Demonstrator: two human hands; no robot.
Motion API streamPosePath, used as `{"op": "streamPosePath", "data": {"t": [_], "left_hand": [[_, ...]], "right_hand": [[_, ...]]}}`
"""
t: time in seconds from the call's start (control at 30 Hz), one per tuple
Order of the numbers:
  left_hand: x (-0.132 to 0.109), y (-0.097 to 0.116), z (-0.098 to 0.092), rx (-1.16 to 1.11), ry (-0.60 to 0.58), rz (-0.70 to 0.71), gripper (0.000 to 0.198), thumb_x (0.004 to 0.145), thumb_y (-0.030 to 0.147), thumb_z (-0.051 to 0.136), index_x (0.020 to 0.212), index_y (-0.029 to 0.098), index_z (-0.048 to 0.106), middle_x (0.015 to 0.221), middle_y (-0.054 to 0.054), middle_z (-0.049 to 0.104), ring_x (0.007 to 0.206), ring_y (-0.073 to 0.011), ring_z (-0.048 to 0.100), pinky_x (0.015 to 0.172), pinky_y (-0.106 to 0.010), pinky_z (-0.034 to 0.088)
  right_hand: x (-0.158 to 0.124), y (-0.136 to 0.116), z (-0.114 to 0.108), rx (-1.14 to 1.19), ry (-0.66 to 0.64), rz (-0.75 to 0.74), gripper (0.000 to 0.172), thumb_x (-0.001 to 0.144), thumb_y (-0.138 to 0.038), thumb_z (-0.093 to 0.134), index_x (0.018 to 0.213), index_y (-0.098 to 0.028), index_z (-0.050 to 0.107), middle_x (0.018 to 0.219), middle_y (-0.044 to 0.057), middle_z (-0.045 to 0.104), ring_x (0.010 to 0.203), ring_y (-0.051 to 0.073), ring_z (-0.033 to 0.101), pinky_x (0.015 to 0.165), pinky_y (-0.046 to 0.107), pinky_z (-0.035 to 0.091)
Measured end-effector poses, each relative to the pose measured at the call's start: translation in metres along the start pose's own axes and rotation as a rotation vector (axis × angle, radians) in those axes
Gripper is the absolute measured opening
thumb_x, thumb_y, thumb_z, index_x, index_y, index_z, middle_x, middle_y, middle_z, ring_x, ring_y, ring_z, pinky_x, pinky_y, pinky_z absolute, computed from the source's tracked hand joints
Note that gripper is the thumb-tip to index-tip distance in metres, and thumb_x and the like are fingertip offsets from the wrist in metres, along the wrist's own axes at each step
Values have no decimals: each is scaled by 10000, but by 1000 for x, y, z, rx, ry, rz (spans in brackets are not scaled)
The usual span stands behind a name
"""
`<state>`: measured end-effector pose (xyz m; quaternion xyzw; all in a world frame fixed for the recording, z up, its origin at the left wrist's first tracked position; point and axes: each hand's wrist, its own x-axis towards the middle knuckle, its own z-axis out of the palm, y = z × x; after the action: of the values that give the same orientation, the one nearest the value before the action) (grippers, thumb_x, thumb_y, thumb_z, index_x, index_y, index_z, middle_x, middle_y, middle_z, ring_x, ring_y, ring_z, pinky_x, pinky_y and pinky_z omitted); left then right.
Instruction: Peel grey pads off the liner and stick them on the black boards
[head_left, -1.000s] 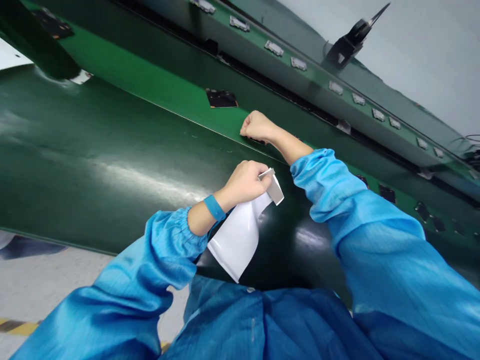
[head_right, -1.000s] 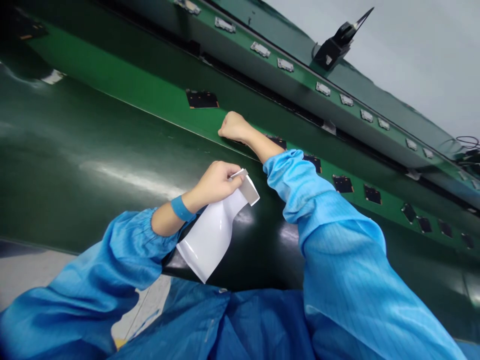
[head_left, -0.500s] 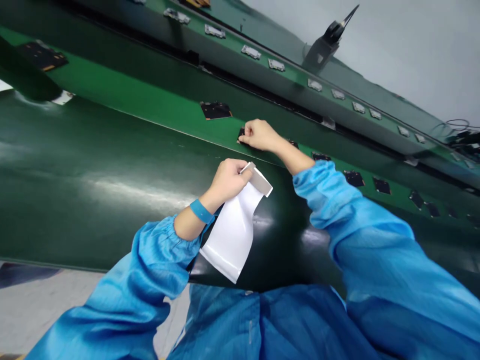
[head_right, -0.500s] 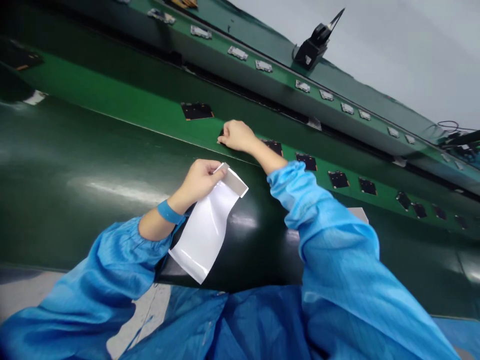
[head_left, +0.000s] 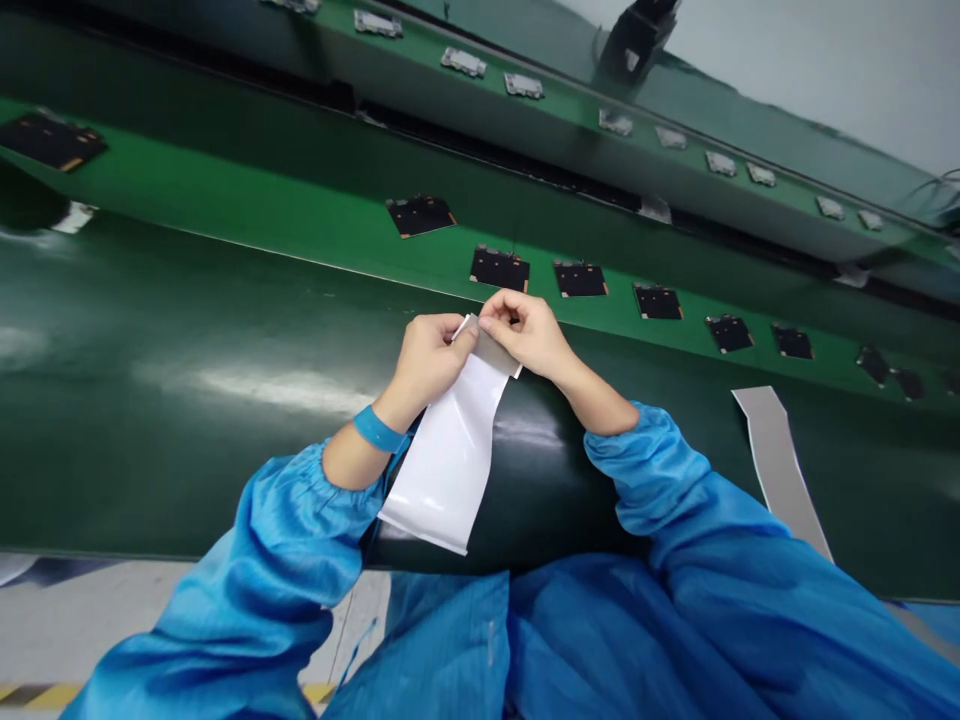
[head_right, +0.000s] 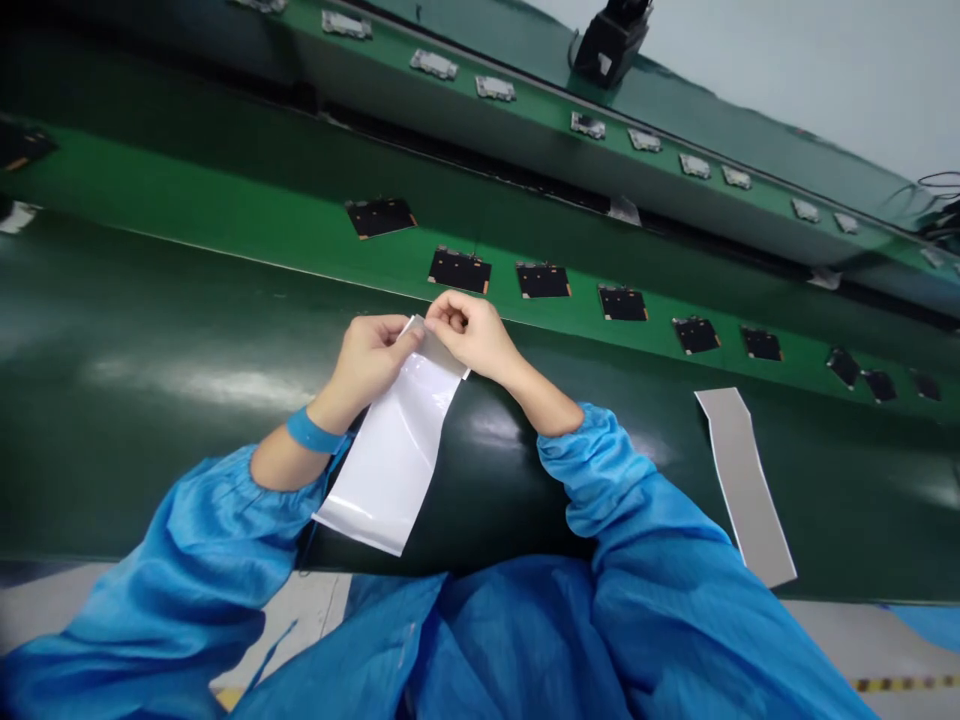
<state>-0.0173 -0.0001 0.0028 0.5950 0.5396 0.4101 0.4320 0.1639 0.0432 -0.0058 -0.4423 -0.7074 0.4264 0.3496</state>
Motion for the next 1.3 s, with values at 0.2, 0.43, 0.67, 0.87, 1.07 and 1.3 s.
{"op": "streamPosePath", "data": {"t": [0.2,0.43,0.67,0.87,1.07,1.3], "left_hand": [[0,-3,2,20,-6,2,371,848,441,598,588,195,502,597,16,391,606,-119,325,556,-295,224],[0,-3,1,21,-7,-13,329,838,411,600,602,190,542,596,15,413,595,-118,333,548,-292,231],[-1,-3,4,-12,-63,6,349,829,428,600,586,197,504,587,17,403,593,-117,342,550,-290,232],[-3,-1,5,-26,-70,-7,336,826,449,581,613,190,554,596,17,455,591,-119,375,553,-282,259],[-3,1,3,-23,-81,-20,336,816,465,578,622,191,570,599,16,477,593,-126,397,553,-279,273],[-2,-2,-1,-31,-76,-4,351,849,461,576,619,199,532,602,16,465,600,-130,404,562,-277,272]], "right_hand": [[-12,-8,2,-331,49,-264,107,934,-215,597,832,-235,574,876,60,633,791,212,562,713,368,437],[-7,-6,1,-53,94,-96,96,955,-325,631,977,-250,575,931,35,625,732,171,527,684,330,485],[-6,-1,4,144,17,-17,232,915,-332,714,1097,-250,598,960,14,630,697,132,490,632,279,465],[4,3,7,15,119,-183,149,1024,-335,635,1142,-264,577,946,13,577,696,144,460,651,297,479],[111,26,-6,-230,-38,-345,161,1002,-158,561,1138,-244,550,958,20,604,846,181,570,871,332,535],[162,45,-20,-435,-378,-382,313,897,2,455,1107,-221,517,821,-24,572,815,168,581,876,299,465]]}}
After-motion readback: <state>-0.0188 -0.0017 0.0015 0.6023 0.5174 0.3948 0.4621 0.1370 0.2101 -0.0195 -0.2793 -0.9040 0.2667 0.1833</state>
